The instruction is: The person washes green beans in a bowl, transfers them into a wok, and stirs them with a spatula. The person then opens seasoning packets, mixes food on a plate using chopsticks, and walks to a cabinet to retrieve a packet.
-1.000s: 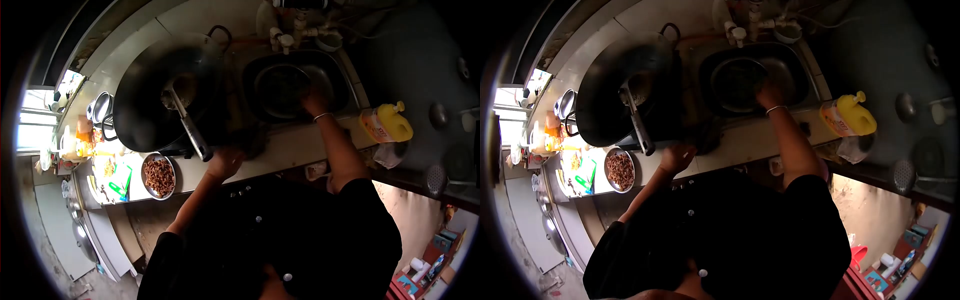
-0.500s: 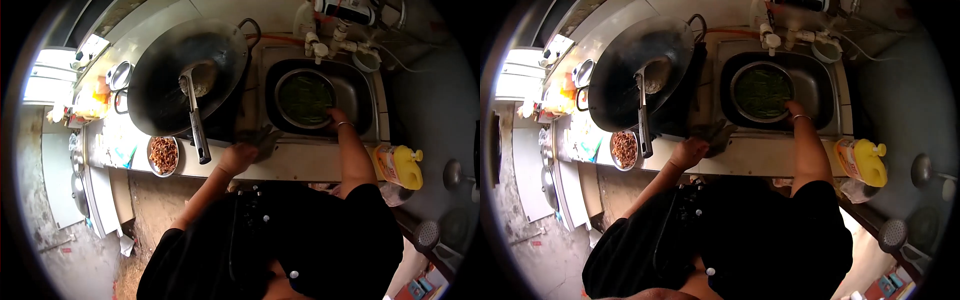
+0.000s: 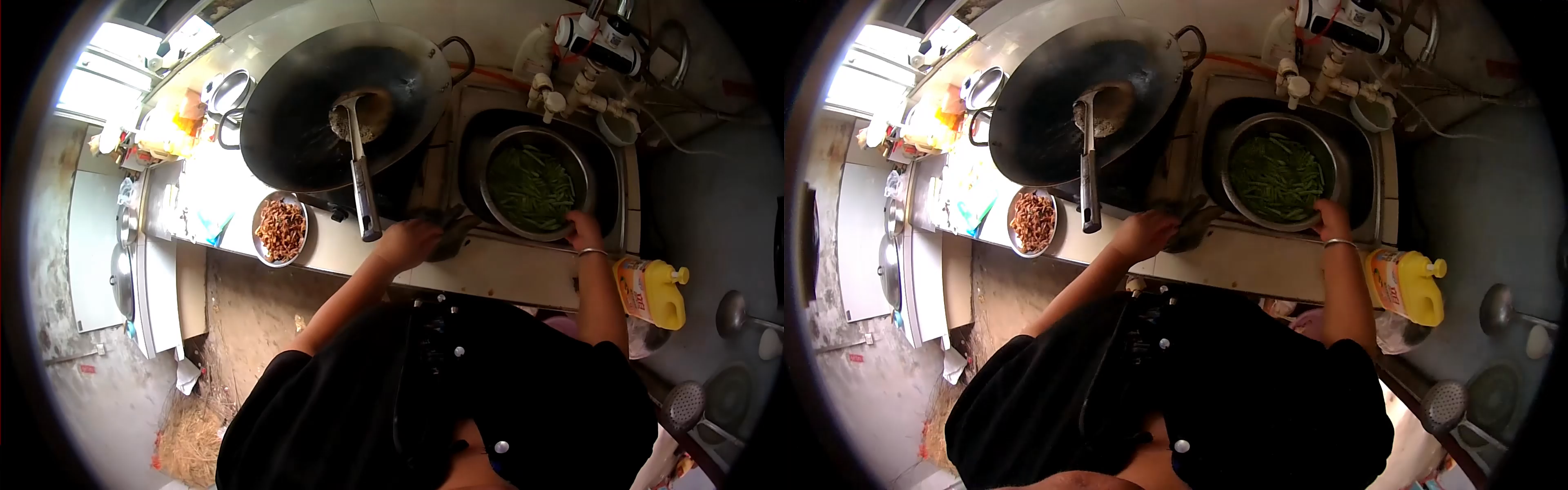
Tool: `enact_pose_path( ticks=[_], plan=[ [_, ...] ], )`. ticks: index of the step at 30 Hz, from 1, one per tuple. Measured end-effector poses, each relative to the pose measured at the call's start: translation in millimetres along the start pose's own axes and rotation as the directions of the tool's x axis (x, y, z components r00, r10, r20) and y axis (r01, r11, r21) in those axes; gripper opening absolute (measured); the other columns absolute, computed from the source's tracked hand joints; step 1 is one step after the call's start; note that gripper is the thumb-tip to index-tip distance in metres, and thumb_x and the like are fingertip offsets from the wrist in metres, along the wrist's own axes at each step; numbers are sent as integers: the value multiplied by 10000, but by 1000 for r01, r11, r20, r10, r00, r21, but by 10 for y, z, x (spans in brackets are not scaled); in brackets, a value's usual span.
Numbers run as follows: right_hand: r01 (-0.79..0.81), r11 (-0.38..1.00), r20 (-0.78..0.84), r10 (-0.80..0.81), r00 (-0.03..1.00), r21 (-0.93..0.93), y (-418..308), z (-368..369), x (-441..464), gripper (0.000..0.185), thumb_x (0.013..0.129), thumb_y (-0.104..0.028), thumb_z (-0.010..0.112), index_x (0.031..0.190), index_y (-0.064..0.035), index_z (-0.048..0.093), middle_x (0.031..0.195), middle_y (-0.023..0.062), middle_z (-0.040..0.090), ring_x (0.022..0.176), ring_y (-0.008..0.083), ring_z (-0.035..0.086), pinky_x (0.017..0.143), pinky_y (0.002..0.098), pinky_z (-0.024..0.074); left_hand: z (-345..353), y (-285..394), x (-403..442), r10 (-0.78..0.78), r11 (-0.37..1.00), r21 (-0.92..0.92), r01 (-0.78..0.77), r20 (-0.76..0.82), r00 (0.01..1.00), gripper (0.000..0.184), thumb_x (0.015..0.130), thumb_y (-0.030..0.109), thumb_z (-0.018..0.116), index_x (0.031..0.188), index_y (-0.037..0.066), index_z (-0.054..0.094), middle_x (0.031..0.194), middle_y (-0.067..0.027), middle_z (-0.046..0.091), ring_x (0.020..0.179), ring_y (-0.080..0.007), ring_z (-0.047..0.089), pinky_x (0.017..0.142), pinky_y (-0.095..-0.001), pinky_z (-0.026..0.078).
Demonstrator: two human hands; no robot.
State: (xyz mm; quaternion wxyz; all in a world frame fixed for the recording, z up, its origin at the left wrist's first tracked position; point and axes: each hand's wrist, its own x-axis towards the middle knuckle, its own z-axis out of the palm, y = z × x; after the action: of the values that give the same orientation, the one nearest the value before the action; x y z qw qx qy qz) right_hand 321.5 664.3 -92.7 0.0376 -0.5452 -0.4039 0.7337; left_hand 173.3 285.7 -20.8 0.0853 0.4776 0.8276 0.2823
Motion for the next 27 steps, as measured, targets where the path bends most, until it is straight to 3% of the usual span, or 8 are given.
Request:
enact_pose_path(
  ticks=[4, 8, 13, 16, 20, 23, 25, 27],
  plan=[
    [47, 999, -64, -48, 997, -3, -117, 20, -431, 186, 760, -58, 575, 923, 17, 526, 921, 101, 504, 777, 218, 509, 670, 377, 459, -9, 69, 69, 5, 999, -49, -5, 0, 1000, 157, 783, 178, 600, 921, 107, 628, 801, -103, 612, 733, -301, 598, 632, -392, 491],
    [122, 972, -78, -140, 987, -201, -115, -65, -761, 132, 746, -71, 594, 842, -13, 524, 794, 60, 448, 653, 173, 432, 544, 360, 386, -18, 263, 137, 54, 993, -104, -58, -36, 998, 166, 782, 163, 597, 934, 105, 628, 811, -102, 614, 740, -298, 598, 641, -392, 489],
    [115, 966, -198, -162, 967, -231, 29, -71, -1100, 164, 721, -91, 603, 807, 19, 515, 706, 63, 457, 550, 178, 447, 469, 333, 365, -89, 599, 241, 220, 975, 15, -220, -158, 963, 206, 761, 136, 609, 967, 122, 613, 915, -72, 597, 821, -286, 578, 704, -372, 479],
    [160, 948, -28, -174, 984, -273, 207, -137, -1256, 177, 705, -67, 591, 855, 20, 557, 729, 86, 527, 577, 181, 491, 465, 325, 370, -60, 636, 373, 313, 948, 44, -314, -278, 908, 247, 740, 139, 631, 986, 130, 602, 965, -62, 576, 865, -281, 561, 732, -375, 472],
    [153, 946, 26, -151, 988, -286, 513, -88, -1555, 200, 698, -42, 574, 885, 31, 565, 725, 87, 540, 589, 175, 505, 464, 320, 387, -64, 695, 433, 360, 933, 42, -358, -166, 918, 285, 727, 169, 662, 999, 115, 597, 996, -70, 573, 904, -282, 551, 771, -377, 465],
    [151, 976, 101, -136, 986, -157, 799, -82, -1548, 232, 698, -20, 555, 922, 43, 562, 741, 78, 551, 605, 160, 518, 483, 309, 407, -20, 767, 394, 339, 939, -33, -341, -65, 939, 272, 737, 175, 660, 992, 102, 601, 1004, -75, 576, 923, -293, 553, 781, -383, 466],
    [214, 948, 151, -181, 972, -236, 856, -30, -1619, 250, 701, -12, 544, 945, 40, 560, 746, 67, 552, 625, 149, 525, 522, 294, 423, 58, 765, 374, 309, 950, -64, -306, 60, 949, 414, 699, 224, 701, 1072, 96, 576, 1105, -89, 555, 1038, -297, 519, 862, -386, 441],
    [264, 948, 152, -239, 959, -176, 971, 25, -1607, 270, 708, -16, 538, 973, 31, 559, 755, 58, 551, 622, 149, 522, 533, 284, 421, 159, 826, 339, 191, 980, 0, -198, 267, 945, 784, 629, 368, 755, 1295, 136, 412, 1308, -141, 412, 1226, -330, 370, 985, -418, 356]
  ],
)
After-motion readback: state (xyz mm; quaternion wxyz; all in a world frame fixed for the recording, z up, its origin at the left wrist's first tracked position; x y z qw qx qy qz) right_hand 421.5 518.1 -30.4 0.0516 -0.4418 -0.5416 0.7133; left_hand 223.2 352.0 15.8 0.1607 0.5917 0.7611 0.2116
